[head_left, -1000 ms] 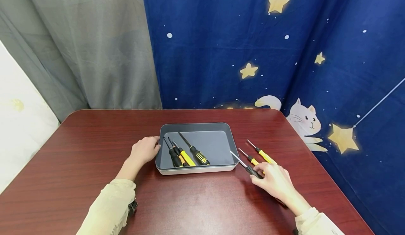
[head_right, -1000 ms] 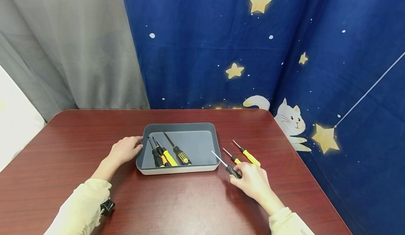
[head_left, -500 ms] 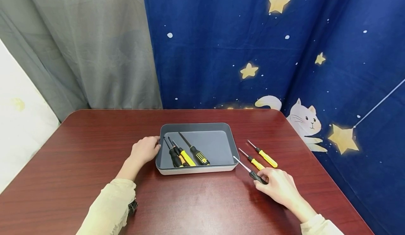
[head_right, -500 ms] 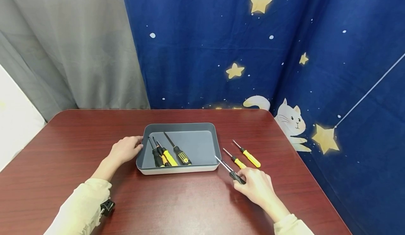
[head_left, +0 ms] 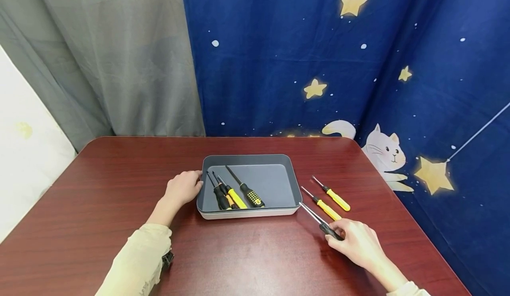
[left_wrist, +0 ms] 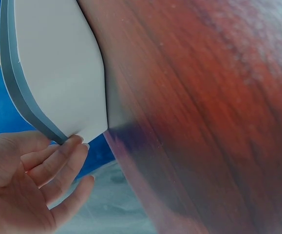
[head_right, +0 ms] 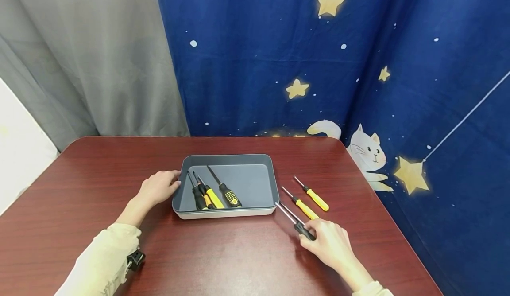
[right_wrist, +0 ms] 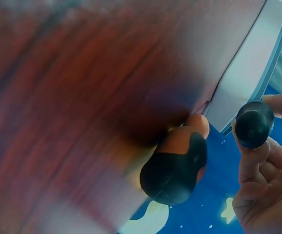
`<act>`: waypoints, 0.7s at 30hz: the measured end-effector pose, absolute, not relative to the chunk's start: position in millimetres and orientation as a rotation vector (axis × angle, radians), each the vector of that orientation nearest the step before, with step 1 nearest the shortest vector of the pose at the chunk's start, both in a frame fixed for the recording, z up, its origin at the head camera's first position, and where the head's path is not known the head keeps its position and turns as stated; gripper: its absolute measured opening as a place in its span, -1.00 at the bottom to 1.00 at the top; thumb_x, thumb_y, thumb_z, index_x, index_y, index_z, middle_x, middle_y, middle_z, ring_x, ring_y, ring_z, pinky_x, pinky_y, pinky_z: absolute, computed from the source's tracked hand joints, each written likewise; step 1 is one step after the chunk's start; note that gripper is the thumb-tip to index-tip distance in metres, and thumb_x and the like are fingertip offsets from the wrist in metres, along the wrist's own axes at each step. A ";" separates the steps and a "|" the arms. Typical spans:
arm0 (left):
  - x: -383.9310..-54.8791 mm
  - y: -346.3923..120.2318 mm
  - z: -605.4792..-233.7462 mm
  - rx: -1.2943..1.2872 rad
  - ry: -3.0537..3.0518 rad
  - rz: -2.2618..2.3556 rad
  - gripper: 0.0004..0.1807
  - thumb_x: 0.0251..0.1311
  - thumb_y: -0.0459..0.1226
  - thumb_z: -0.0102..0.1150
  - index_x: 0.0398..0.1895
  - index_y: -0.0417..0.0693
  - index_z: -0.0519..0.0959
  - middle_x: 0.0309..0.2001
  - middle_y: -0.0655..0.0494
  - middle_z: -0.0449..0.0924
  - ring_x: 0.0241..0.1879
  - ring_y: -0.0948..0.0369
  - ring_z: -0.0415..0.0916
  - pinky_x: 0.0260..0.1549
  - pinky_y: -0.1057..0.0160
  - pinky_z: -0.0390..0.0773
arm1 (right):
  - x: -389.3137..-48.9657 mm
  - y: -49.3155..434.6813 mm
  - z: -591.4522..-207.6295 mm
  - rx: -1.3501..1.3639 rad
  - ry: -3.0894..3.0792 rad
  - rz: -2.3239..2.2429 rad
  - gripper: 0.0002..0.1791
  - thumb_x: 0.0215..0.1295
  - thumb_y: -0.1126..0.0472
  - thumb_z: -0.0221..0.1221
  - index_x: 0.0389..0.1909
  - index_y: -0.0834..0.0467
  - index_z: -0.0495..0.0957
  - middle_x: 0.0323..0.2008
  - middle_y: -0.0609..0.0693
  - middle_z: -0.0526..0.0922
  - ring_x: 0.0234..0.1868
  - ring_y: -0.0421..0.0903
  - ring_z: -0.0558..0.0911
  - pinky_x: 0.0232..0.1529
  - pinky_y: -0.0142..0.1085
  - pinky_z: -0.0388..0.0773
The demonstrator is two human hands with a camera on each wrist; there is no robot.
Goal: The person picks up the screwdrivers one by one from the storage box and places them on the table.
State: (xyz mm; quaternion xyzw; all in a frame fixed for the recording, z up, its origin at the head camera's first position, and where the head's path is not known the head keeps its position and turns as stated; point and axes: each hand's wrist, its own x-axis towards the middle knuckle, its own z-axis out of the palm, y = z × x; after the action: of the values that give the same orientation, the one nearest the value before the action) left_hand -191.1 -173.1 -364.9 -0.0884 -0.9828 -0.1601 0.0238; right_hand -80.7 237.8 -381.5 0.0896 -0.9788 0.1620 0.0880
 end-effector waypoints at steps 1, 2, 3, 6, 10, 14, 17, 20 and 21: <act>-191.3 -173.1 -365.2 -0.275 -3.043 -0.496 -0.63 0.13 -0.30 0.04 0.02 -0.27 0.46 -0.10 -0.20 0.49 -0.22 -0.12 0.47 -0.39 -0.11 0.43 | -79.9 238.6 -381.9 0.261 -2.915 0.484 -0.85 -0.22 0.06 0.32 -0.56 -0.17 0.55 -0.74 -0.33 0.30 -0.66 -0.31 0.32 -0.67 -0.32 0.21; -191.6 -173.2 -365.5 -0.274 -3.043 -0.497 -0.63 0.13 -0.30 0.04 0.02 -0.27 0.46 -0.10 -0.20 0.49 -0.22 -0.12 0.47 -0.39 -0.11 0.43 | -79.0 239.3 -382.3 0.256 -2.916 0.483 -0.85 -0.22 0.06 0.32 -0.54 -0.16 0.57 -0.73 -0.33 0.31 -0.66 -0.31 0.32 -0.66 -0.32 0.22; -191.8 -173.2 -365.7 -0.276 -3.043 -0.495 -0.63 0.13 -0.31 0.04 0.01 -0.27 0.46 -0.10 -0.21 0.49 -0.22 -0.12 0.47 -0.39 -0.11 0.43 | -78.3 240.1 -382.8 0.255 -2.916 0.479 -0.84 -0.22 0.06 0.33 -0.53 -0.15 0.57 -0.73 -0.33 0.31 -0.65 -0.31 0.32 -0.66 -0.33 0.22; -192.3 -173.4 -366.1 -0.278 -3.044 -0.492 -0.63 0.13 -0.31 0.03 0.01 -0.28 0.46 -0.11 -0.21 0.49 -0.22 -0.12 0.47 -0.39 -0.11 0.42 | -75.8 242.1 -384.1 0.253 -2.914 0.474 -0.83 -0.23 0.07 0.33 -0.53 -0.15 0.57 -0.72 -0.34 0.32 -0.66 -0.33 0.33 -0.66 -0.33 0.24; -192.1 -173.3 -365.6 -0.281 -3.042 -0.490 -0.63 0.12 -0.32 0.03 0.01 -0.28 0.46 -0.11 -0.21 0.49 -0.22 -0.13 0.47 -0.40 -0.11 0.42 | -73.0 244.0 -385.3 0.264 -2.911 0.466 -0.83 -0.25 0.07 0.33 -0.59 -0.16 0.52 -0.70 -0.35 0.34 -0.65 -0.34 0.34 -0.66 -0.33 0.26; -191.8 -173.1 -365.0 -0.281 -3.042 -0.492 -0.63 0.12 -0.31 0.03 0.01 -0.28 0.46 -0.11 -0.21 0.49 -0.22 -0.13 0.46 -0.40 -0.11 0.42 | -71.1 245.4 -386.5 0.258 -2.944 0.453 -0.81 -0.23 0.08 0.32 -0.65 -0.18 0.45 -0.70 -0.32 0.32 -0.65 -0.32 0.32 -0.66 -0.33 0.24; -191.7 -173.2 -364.6 -0.279 -3.042 -0.496 -0.63 0.12 -0.31 0.03 0.01 -0.27 0.46 -0.11 -0.21 0.49 -0.22 -0.13 0.46 -0.39 -0.11 0.42 | -70.4 246.7 -387.2 0.248 -2.976 0.447 -0.80 -0.22 0.08 0.31 -0.66 -0.18 0.43 -0.69 -0.29 0.30 -0.65 -0.30 0.30 -0.67 -0.32 0.20; -191.9 -173.4 -364.8 -0.278 -3.041 -0.499 -0.63 0.12 -0.31 0.03 0.01 -0.28 0.46 -0.11 -0.21 0.49 -0.22 -0.13 0.46 -0.39 -0.11 0.42 | -70.0 248.0 -388.3 0.236 -3.001 0.429 -0.81 -0.21 0.07 0.30 -0.65 -0.18 0.43 -0.69 -0.29 0.29 -0.65 -0.29 0.29 -0.66 -0.31 0.19; -192.0 -173.4 -364.9 -0.278 -3.040 -0.498 -0.63 0.12 -0.31 0.03 0.01 -0.28 0.46 -0.11 -0.21 0.49 -0.21 -0.13 0.46 -0.39 -0.11 0.42 | -69.8 248.4 -388.6 0.234 -3.008 0.421 -0.81 -0.21 0.07 0.30 -0.64 -0.18 0.44 -0.69 -0.29 0.29 -0.65 -0.28 0.29 -0.67 -0.31 0.19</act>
State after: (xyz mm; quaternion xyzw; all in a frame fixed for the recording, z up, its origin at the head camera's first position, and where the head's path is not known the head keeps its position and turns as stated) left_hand -192.0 -173.4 -364.9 -0.0898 -0.9825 -0.1611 0.0243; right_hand -69.8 248.4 -388.6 0.0766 -0.9863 0.1380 0.0476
